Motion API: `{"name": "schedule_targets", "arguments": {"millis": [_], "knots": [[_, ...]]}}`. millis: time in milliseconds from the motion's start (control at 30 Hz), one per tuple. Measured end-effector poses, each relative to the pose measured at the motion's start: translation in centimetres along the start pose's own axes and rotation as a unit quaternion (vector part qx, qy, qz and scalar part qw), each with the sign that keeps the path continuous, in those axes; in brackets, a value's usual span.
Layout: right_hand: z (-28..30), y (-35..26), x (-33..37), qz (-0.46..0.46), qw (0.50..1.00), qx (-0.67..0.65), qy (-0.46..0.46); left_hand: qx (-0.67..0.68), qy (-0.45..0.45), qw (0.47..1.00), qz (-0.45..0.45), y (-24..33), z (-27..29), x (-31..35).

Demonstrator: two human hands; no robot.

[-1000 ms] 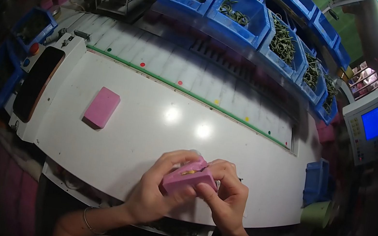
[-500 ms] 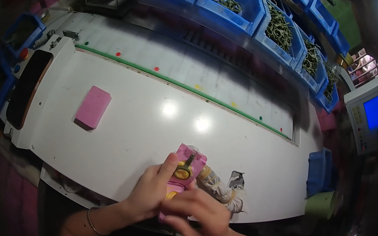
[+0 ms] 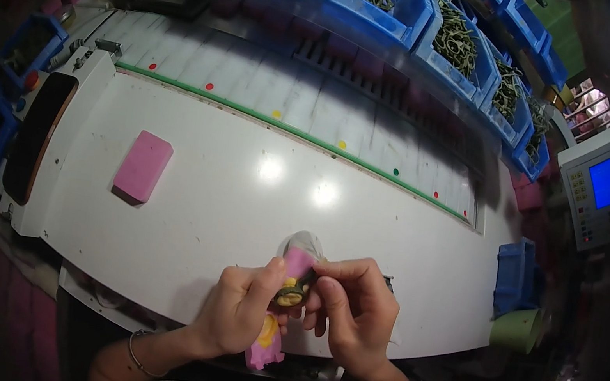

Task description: The person places metal ring and pin components into a pink mold, uses a white cloth pad to apply pressure, and organizes finished pink blocks on the workbench.

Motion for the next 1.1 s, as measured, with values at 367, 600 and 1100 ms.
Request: {"name": "schedule_targets", "arguments": {"millis": [367,600,1100], "knots": [[-0.3,0.1,-0.6,-0.094,0.993,-0.070,-0.022,-0.033,0.014,0.997,-0.071,0.3,0.4,-0.1],[0.1,0.5,-1.3,-0.104,0.983,-0.140,-0.048,-0.060,0.019,0.995,-0.080,1.1,0.4,-0.3],[0.1,1.8,-0.7,-0.151,0.974,-0.139,-0.093,-0.134,0.018,0.989,-0.067,1.0,0.9,-0.4]]}}
Point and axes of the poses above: each hand's wrist, its own x-axis away from the middle knuckle, its own z-axis out of the back of the hand, y = z × x, the point moved 5 cm from there along -x, towards the middle knuckle, and after that the axes turned 5 degrees about z, right-handed, at the moved point
